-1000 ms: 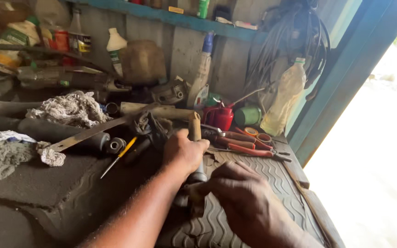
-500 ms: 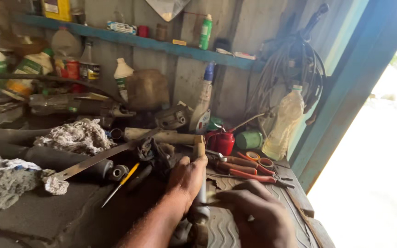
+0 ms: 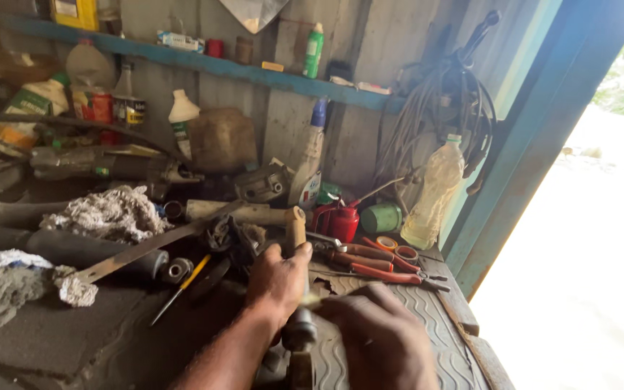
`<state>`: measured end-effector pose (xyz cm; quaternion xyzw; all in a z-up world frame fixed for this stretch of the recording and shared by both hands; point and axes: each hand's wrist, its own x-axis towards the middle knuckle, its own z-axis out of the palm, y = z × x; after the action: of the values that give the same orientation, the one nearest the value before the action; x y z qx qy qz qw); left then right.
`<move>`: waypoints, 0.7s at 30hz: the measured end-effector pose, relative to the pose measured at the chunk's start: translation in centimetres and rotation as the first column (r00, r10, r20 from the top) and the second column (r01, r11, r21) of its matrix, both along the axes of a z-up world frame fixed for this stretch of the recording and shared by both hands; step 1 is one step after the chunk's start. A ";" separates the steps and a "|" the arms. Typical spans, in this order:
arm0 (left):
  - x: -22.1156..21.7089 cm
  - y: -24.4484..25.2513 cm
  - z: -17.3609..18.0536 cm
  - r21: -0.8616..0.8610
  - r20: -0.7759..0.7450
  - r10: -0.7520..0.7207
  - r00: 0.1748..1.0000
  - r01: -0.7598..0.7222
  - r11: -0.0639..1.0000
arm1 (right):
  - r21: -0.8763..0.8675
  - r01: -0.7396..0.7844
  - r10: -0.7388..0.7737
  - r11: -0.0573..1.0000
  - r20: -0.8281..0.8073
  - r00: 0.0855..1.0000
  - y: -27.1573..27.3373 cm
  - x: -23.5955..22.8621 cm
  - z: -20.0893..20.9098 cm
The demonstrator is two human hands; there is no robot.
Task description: The person cleans a shock absorber, wipes a metal component with a cloth, and then applies a lubricant or substance to the shock absorber's rod and eyelet using their fingers and a small piece of material.
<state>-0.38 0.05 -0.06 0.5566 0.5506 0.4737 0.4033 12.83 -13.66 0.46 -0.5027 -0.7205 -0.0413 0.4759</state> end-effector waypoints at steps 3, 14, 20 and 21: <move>0.0 0.7 -0.3 0.061 -0.089 0.004 0.996 0.001 0.998 | 0.174 -0.309 0.268 0.935 0.226 0.937 0.6 -1.0 0.2; -1.1 1.0 -0.5 -0.033 0.633 -0.101 0.768 0.157 0.987 | 0.043 0.079 -0.083 0.996 0.084 0.993 -1.0 -0.4 1.4; -1.0 0.7 -0.7 0.017 0.558 -0.123 0.821 0.137 0.990 | 0.072 -0.272 0.259 0.960 0.151 0.954 -1.5 -2.7 1.4; -1.0 0.8 -0.9 -0.005 0.576 -0.124 0.808 0.154 0.988 | 0.030 -0.212 0.206 0.977 0.138 0.969 -1.7 -2.3 1.0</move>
<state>-1.34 0.85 -0.96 0.4163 0.3733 0.5742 0.5980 10.54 -15.33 1.47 -0.4092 -0.7988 -0.0406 0.4392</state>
